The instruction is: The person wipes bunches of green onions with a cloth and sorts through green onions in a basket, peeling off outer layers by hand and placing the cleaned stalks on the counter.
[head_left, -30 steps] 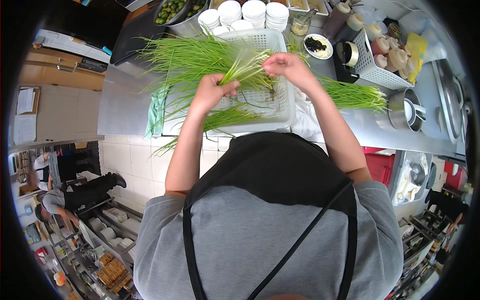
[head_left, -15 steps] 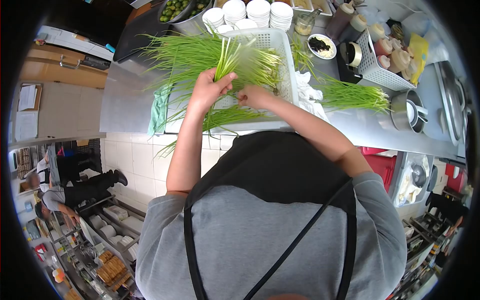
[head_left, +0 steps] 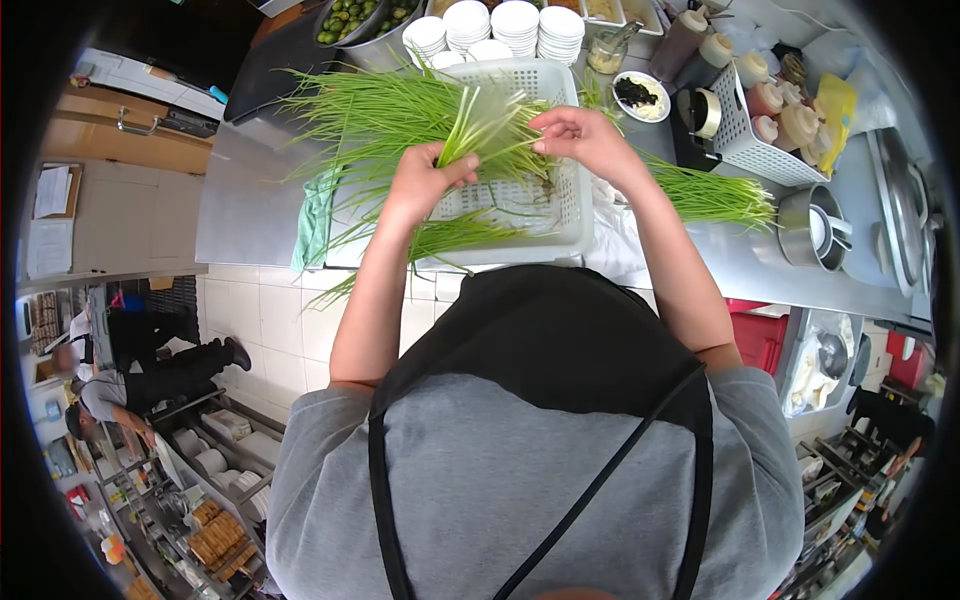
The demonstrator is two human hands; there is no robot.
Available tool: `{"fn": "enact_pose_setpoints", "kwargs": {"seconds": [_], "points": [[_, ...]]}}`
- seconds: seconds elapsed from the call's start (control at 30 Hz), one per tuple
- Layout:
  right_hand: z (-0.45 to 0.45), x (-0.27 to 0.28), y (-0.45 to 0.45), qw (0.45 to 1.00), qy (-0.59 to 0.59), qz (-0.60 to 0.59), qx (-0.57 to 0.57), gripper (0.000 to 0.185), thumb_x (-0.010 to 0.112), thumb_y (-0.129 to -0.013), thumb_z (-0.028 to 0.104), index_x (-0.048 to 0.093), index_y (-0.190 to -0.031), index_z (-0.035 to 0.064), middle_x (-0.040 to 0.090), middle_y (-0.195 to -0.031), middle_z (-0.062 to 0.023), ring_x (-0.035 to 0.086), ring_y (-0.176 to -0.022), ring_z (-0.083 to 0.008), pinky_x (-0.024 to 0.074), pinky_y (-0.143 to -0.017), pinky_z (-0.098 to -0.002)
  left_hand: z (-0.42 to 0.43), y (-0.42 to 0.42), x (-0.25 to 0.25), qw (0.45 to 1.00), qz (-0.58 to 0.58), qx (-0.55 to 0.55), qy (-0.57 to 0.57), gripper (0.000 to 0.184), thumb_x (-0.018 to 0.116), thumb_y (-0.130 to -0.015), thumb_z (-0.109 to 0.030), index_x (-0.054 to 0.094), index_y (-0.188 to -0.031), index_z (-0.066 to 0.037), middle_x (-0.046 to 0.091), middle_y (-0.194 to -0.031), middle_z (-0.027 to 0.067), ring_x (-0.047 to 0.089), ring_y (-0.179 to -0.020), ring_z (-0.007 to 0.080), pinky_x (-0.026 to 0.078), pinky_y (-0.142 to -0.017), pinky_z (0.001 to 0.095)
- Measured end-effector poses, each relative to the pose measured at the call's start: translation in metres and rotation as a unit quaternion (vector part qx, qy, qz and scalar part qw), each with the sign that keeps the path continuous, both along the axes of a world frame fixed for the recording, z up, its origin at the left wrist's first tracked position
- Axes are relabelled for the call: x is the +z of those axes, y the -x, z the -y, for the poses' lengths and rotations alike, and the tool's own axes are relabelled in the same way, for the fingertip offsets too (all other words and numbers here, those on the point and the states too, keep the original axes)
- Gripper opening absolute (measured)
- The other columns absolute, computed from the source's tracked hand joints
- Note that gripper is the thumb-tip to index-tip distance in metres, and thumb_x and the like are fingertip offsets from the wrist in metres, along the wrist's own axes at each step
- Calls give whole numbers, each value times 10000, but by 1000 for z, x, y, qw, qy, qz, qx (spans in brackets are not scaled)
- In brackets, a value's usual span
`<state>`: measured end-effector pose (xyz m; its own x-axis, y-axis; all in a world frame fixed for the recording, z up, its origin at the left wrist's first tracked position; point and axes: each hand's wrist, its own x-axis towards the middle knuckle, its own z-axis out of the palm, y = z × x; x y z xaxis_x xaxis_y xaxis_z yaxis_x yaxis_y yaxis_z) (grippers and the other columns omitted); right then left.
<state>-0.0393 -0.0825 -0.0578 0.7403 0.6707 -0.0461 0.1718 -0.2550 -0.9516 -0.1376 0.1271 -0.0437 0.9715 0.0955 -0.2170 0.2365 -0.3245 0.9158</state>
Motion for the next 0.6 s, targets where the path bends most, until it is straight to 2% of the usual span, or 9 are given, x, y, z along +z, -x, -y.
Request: {"fn": "enact_pose_setpoints", "kwargs": {"seconds": [0.07, 0.17, 0.3, 0.37, 0.6], "points": [[3, 3, 4, 998, -39, -46, -35, 225, 639, -744, 148, 597, -932, 33, 595, -816, -35, 537, -724, -67, 431, -670, -206, 1, -1, 1, 999, 3, 14, 51, 151, 633, -757, -136, 612, -814, 2, 603, -687, 45, 517, -620, 79, 408, -602, 217], [2, -9, 4, 995, -77, -58, -24, 226, 611, -773, 142, 583, -961, 21, 592, -845, -29, 534, -764, -67, 424, -697, -202, 4, -2, 4, 997, -2, 13, 74, 156, 637, -753, -131, 609, -828, 3, 604, -702, 48, 519, -626, 79, 410, -604, 213], [-4, -2, 10, 984, -134, -87, -79, 206, 616, -758, 155, 604, -926, 37, 603, -805, -25, 545, -724, -82, 425, -668, -222, 7, -1, 6, 998, 5, -2, 62, 159, 639, -753, -132, 607, -832, 2, 602, -695, 46, 516, -619, 80, 408, -602, 210], [-7, 12, 19, 937, -257, -209, -108, 190, 594, -781, 160, 608, -919, 31, 600, -827, -22, 532, -770, -83, 412, -701, -219, 7, -1, 6, 997, 2, 0, 78, 156, 622, -769, -135, 604, -829, 8, 598, -685, 49, 509, -601, 85, 404, -589, 211], [-19, 3, 24, 950, -204, -213, -105, 169, 566, -817, 168, 604, -910, 32, 598, -800, -16, 512, -695, -49, 415, -639, -190, 9, -2, 6, 993, -8, 6, 121, 174, 587, -795, -145, 596, -834, 25, 596, -673, 63, 502, -584, 92, 398, -568, 218]]}}
